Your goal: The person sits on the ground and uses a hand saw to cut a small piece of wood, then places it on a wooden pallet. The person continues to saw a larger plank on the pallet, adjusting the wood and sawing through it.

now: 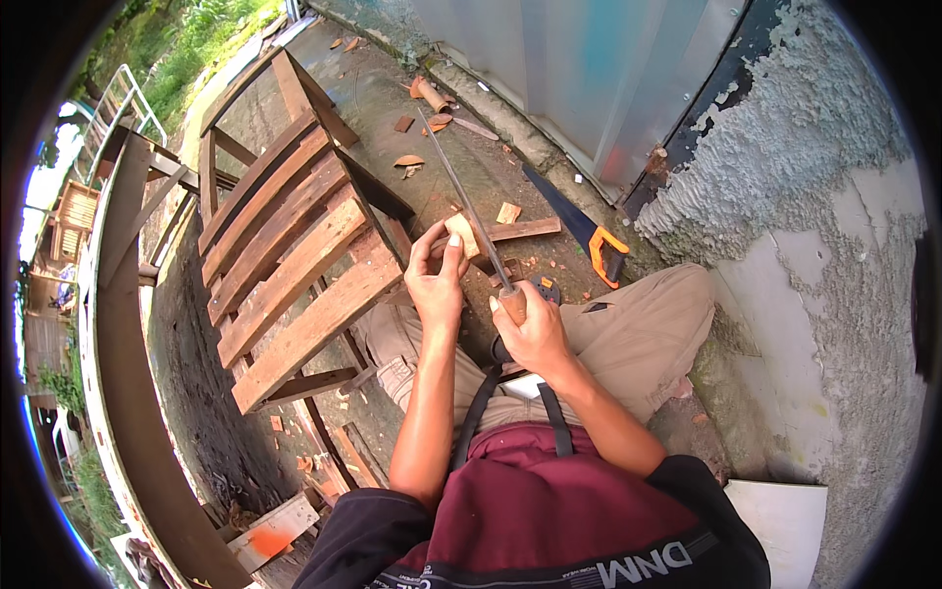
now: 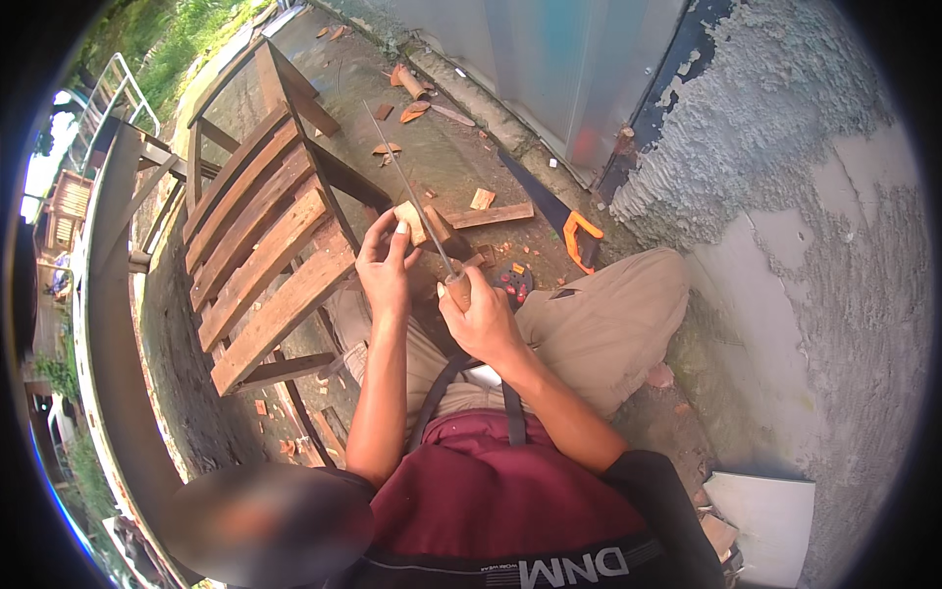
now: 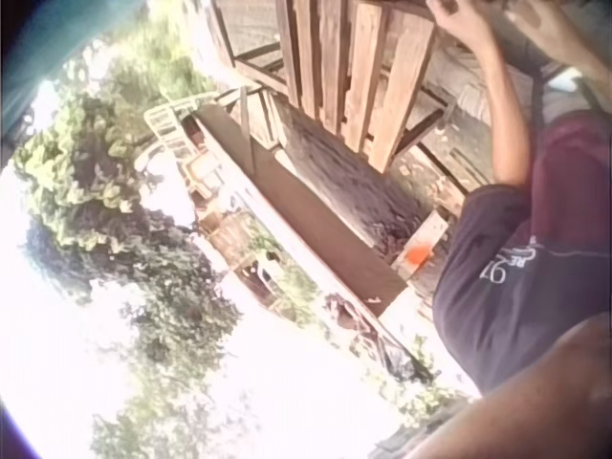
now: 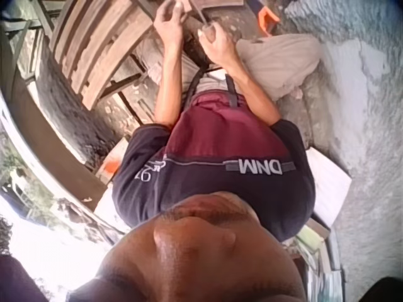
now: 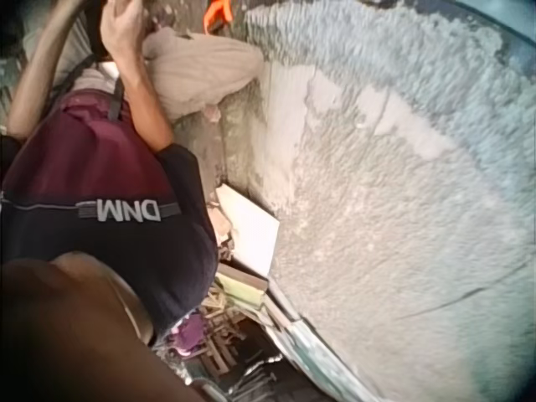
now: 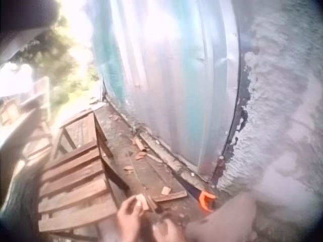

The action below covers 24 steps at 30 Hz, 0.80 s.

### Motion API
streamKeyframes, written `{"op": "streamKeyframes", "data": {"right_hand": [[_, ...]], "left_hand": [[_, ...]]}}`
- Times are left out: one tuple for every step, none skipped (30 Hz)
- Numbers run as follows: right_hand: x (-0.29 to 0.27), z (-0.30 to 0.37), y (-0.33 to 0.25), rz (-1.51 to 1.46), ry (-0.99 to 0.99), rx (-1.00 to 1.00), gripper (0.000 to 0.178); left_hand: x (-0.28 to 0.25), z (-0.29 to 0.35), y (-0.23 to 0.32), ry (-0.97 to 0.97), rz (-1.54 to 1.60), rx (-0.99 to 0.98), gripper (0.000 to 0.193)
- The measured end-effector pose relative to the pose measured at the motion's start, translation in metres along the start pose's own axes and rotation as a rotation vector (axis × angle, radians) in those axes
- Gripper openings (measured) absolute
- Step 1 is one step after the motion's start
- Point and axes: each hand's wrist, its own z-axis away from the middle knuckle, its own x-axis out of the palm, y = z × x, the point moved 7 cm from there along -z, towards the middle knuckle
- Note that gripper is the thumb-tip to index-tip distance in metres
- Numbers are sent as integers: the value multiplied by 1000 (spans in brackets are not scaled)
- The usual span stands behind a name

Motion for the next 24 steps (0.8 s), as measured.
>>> {"op": "streamKeyframes", "data": {"right_hand": [[-1,1,1,-23,-3,-1,24],[-2,1,1,-46,-5,-2,24],[0,0,-1,-45,-5,1,23],[2,-1,-5,-45,-5,5,23],[4,-1,-7,-44,-4,10,23],[5,-1,-6,-32,-11,9,23],[6,0,-4,-21,-18,9,23],[7,0,-2,-9,-24,8,23],[7,1,0,-12,-24,10,23],[7,2,2,-14,-25,11,22],[7,2,2,-16,-24,13,22],[7,2,3,-6,-46,24,22],[7,1,2,5,-67,35,23],[7,1,1,15,-88,46,25],[7,0,-1,18,-93,56,25],[6,0,-3,22,-98,66,25],[6,0,-5,25,-103,76,25],[5,0,-5,27,-104,80,25],[5,1,-5,30,-105,83,25],[5,1,-5,32,-105,87,25],[5,2,-6,39,-104,95,25],[6,4,-6,46,-103,103,25],[7,4,-6,53,-101,111,25],[6,4,-6,68,-96,91,25]], "left_hand": [[1,2,-1,-1,9,1,32],[3,3,-2,-3,17,2,32],[1,2,-2,-14,18,16,31],[-1,0,-1,-25,19,30,31],[-2,-2,-1,-37,19,43,31],[-1,-2,1,-33,20,53,30],[-3,-1,-3,-47,-20,43,34],[-7,-1,-8,-63,-59,32,37],[-8,-1,-9,-78,-98,24,40],[-8,-1,-10,-79,-104,27,39],[-8,-2,-11,-80,-110,30,39],[-8,-1,-11,-80,-118,33,39],[-9,-2,-10,-75,-122,37,39],[-9,-2,-9,-71,-125,42,38],[-8,-2,-9,-69,-129,45,38],[-7,-1,-6,-60,-97,61,35],[-5,-1,-4,-51,-65,78,32],[-4,0,-1,-42,-32,95,30],[-4,0,-2,-41,-45,103,30],[-4,0,-2,-41,-58,110,30],[-5,0,-2,-39,-72,117,30],[-5,0,-2,-38,-78,123,30],[-5,-1,-1,-38,-84,128,31],[-5,-2,-2,-39,-90,134,31]]}}
